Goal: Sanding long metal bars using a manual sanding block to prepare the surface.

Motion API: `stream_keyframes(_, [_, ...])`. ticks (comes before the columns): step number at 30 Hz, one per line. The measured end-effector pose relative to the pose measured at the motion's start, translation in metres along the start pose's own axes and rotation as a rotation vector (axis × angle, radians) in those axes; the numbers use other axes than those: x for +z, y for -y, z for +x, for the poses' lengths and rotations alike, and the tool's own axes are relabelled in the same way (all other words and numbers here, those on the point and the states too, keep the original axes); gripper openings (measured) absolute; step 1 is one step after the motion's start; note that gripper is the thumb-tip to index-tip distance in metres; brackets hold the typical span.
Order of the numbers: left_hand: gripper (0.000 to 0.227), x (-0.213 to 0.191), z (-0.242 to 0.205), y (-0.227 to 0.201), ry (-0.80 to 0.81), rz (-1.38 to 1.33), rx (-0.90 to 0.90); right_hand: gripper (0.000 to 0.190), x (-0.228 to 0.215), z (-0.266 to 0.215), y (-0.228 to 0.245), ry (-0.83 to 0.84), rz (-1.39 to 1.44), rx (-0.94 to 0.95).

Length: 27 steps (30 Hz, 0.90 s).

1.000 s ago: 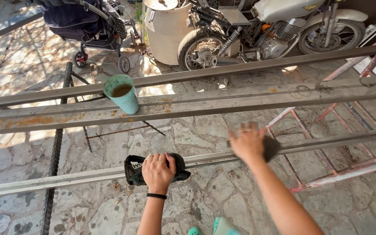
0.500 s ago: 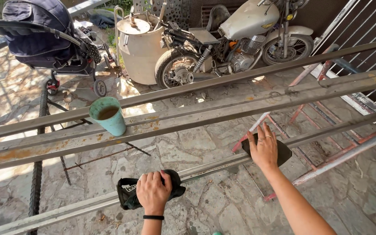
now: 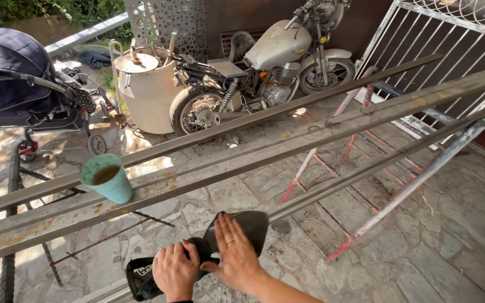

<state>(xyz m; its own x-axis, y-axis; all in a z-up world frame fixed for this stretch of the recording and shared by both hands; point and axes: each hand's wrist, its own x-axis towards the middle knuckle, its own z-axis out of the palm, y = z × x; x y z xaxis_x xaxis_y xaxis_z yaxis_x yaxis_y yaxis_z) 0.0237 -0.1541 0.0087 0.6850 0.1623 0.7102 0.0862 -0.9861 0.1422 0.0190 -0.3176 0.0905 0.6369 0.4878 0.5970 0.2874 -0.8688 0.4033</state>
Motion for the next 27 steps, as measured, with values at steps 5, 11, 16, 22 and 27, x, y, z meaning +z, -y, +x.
stream_keyframes(5, [0.042,0.001,-0.003,-0.003,-0.036,-0.012,-0.012,0.113,-0.040,-0.010,-0.035,0.584,0.276,-0.028])
stream_keyframes(11, [0.045,0.006,0.000,-0.004,-0.056,-0.015,-0.028,0.114,0.010,-0.020,-0.068,0.468,0.172,0.076])
stream_keyframes(16, [0.043,0.004,0.000,-0.003,-0.019,-0.005,-0.044,0.112,-0.002,-0.009,-0.022,-0.110,0.038,-0.008])
stream_keyframes(22, [0.045,0.009,0.003,-0.001,0.108,0.006,-0.090,0.120,0.020,-0.041,-0.058,0.517,0.565,-0.004])
stream_keyframes(27, [0.044,0.013,-0.002,-0.002,0.013,-0.008,-0.080,0.111,0.015,-0.009,-0.035,-0.053,-0.046,-0.015])
